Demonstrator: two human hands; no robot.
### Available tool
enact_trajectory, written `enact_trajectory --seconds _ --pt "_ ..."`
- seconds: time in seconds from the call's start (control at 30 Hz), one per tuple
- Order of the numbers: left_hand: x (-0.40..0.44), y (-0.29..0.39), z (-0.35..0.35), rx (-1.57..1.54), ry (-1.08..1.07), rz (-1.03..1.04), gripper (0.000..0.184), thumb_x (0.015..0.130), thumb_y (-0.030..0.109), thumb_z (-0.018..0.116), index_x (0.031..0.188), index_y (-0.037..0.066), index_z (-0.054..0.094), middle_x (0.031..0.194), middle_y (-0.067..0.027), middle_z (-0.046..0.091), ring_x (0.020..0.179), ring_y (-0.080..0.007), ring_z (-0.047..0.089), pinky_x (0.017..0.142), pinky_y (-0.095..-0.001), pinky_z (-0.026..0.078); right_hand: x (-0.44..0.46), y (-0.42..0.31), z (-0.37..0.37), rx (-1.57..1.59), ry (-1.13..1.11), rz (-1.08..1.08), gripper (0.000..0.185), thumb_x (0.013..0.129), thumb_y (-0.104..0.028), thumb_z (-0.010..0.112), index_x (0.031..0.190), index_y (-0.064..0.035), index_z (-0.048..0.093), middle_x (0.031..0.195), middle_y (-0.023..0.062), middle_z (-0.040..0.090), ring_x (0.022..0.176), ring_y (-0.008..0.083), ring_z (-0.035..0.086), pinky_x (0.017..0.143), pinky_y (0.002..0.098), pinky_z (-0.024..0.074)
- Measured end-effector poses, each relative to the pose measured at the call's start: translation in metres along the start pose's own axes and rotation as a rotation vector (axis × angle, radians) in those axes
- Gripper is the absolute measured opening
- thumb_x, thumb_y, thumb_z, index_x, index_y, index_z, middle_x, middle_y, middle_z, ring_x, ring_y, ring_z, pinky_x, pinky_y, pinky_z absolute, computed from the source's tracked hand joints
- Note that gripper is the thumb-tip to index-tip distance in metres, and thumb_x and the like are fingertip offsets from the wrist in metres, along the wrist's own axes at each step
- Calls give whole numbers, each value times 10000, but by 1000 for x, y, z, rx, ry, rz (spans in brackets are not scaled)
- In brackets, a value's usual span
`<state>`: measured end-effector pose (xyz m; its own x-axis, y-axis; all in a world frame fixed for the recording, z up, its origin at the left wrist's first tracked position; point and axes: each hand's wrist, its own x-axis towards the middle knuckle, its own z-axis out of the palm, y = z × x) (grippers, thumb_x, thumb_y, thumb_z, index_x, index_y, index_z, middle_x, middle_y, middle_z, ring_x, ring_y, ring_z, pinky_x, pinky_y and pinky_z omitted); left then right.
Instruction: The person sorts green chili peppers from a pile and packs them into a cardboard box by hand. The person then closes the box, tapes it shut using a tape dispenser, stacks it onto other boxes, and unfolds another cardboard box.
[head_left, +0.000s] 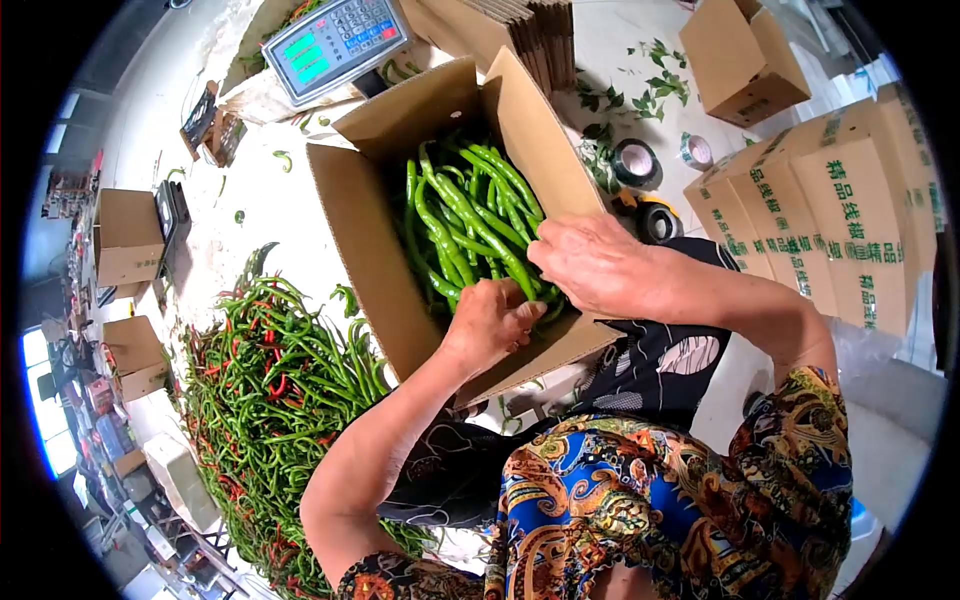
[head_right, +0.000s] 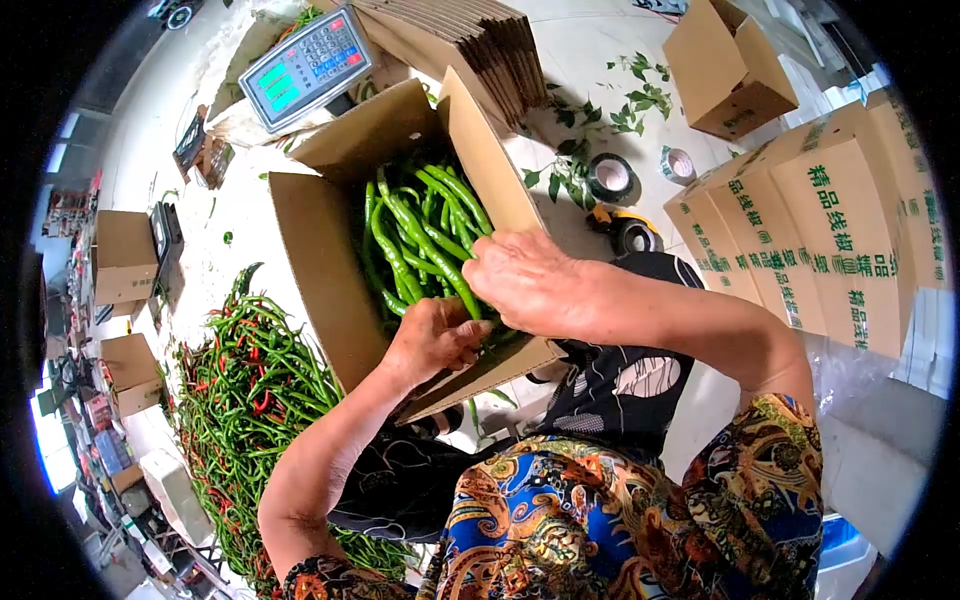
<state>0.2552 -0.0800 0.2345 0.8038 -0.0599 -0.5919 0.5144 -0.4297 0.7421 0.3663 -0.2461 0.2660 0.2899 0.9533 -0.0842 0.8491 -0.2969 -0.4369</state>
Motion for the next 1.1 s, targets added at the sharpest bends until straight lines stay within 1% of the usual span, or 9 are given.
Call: enact_trajectory --seconds 0.07,0.17,0.2,0.33,0.4,0.5,0.67,1.03,1.1 --pt "-2 0 -3 -113 11 74 242 866 191 676 907 -45 640 728 -219 659 665 -334 660 650 -412 517 12 -1 5 47 0 13 179 778 -43 572 945 20 555 971 176 584 938 369 586 821 488 465" --pt "-7 -2 -18 171 78 248 257 889 162 665 1040 -45 643 823 -163 691 730 -206 657 696 -351 526 26 3 5 -30 -5 63 170 775 -40 564 928 30 541 925 205 600 873 375 606 763 483 492" --pt "-9 0 -25 221 92 226 259 891 156 659 1059 -41 644 871 -169 702 768 -217 670 719 -343 528 28 6 5 -31 72 47 143 808 -23 557 940 -10 505 828 192 586 770 400 610 670 476 496" --pt "-3 -12 -15 222 -39 250 304 870 167 664 1107 -23 643 1041 -182 676 920 -287 670 809 -361 520 35 13 9 125 -78 175 430 890 -148 604 1231 16 398 725 233 619 711 444 613 640 516 479" --pt "0 -19 -4 364 -115 390 300 863 160 642 1119 2 645 1054 -190 662 951 -349 647 860 -382 515 41 16 18 78 -96 121 417 863 -123 621 1197 10 408 809 242 628 764 440 618 653 512 480" --pt "-6 -15 5 646 -94 331 288 862 144 621 1123 25 648 1026 -195 654 948 -363 629 863 -412 510 50 23 30 30 -84 177 369 836 -117 640 1124 25 458 880 246 631 807 435 622 676 502 489" --pt "-1 -20 -6 631 -88 300 313 878 210 600 1146 50 625 978 -187 646 929 -355 631 818 -435 519 66 15 25 -14 -60 233 183 793 -139 659 814 37 616 869 244 642 825 421 640 722 486 521" --pt "-6 -13 -10 715 14 328 244 861 172 617 1060 33 638 953 -161 633 853 -360 637 740 -445 533 59 24 -23 159 -54 384 220 757 -136 609 736 61 514 686 270 574 701 439 616 637 494 477" --pt "-7 -10 -11 703 70 363 219 860 157 617 1036 29 638 910 -160 622 830 -363 631 730 -454 529 53 34 -18 42 14 243 209 768 -125 600 750 65 514 684 270 585 703 450 619 653 492 491"
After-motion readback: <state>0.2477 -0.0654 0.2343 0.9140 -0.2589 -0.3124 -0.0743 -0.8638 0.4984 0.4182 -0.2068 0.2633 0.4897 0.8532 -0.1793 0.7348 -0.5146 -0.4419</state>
